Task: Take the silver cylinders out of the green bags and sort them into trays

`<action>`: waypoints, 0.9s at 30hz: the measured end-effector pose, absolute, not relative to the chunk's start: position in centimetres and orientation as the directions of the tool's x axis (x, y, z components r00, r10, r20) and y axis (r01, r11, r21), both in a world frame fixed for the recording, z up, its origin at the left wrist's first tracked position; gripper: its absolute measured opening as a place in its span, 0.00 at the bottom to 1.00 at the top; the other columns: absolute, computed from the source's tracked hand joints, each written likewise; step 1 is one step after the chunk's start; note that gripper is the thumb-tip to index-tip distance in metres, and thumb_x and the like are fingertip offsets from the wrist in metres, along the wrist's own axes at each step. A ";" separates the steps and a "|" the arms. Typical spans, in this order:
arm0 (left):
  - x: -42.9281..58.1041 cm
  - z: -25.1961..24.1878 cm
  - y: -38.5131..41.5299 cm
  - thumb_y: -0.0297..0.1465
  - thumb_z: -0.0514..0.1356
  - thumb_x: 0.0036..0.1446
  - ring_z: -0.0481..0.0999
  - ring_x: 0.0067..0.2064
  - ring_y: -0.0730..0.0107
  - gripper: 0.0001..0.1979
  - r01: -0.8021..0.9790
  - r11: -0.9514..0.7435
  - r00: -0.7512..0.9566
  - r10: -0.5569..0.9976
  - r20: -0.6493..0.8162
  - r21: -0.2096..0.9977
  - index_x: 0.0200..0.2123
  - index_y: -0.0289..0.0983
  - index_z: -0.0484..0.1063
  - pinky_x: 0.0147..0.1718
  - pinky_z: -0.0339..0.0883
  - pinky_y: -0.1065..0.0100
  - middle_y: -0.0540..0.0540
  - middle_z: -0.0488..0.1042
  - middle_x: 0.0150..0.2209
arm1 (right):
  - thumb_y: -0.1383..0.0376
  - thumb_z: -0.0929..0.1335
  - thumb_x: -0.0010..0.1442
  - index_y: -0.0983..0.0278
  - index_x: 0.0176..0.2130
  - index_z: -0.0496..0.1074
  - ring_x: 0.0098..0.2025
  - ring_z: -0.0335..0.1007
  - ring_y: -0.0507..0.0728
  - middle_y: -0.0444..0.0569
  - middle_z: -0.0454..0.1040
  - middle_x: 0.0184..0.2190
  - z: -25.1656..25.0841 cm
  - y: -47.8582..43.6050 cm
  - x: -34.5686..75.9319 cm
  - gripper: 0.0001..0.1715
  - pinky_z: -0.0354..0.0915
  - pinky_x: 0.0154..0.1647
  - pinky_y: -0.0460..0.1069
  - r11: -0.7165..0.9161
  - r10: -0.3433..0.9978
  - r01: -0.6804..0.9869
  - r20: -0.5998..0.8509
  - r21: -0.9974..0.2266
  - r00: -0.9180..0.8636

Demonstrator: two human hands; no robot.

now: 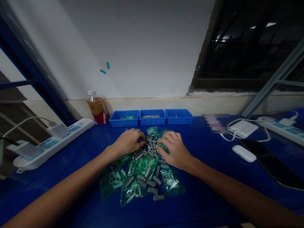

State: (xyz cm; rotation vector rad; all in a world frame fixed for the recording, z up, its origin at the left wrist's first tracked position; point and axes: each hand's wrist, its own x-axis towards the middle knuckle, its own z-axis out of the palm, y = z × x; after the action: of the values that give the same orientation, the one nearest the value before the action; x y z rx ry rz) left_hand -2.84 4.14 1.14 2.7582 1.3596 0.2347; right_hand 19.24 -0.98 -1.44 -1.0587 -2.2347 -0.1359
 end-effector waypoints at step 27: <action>-0.4 1.4 1.4 0.36 0.58 0.57 0.72 0.34 0.71 0.11 0.306 -0.530 0.529 0.785 0.322 0.791 0.34 0.34 0.65 0.35 0.66 0.68 0.48 0.71 0.31 | 0.65 0.61 0.65 0.65 0.38 0.70 0.36 0.63 0.58 0.50 0.72 0.32 -2.1 -0.1 18.3 0.10 0.54 0.37 0.52 0.741 0.478 0.668 0.753 -0.069 -0.452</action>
State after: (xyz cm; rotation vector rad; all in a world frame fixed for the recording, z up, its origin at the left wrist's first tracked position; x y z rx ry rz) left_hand -0.41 1.40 1.38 2.0845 0.8817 0.8998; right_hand 18.30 -0.14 -2.06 -0.8599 -2.1362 -0.3026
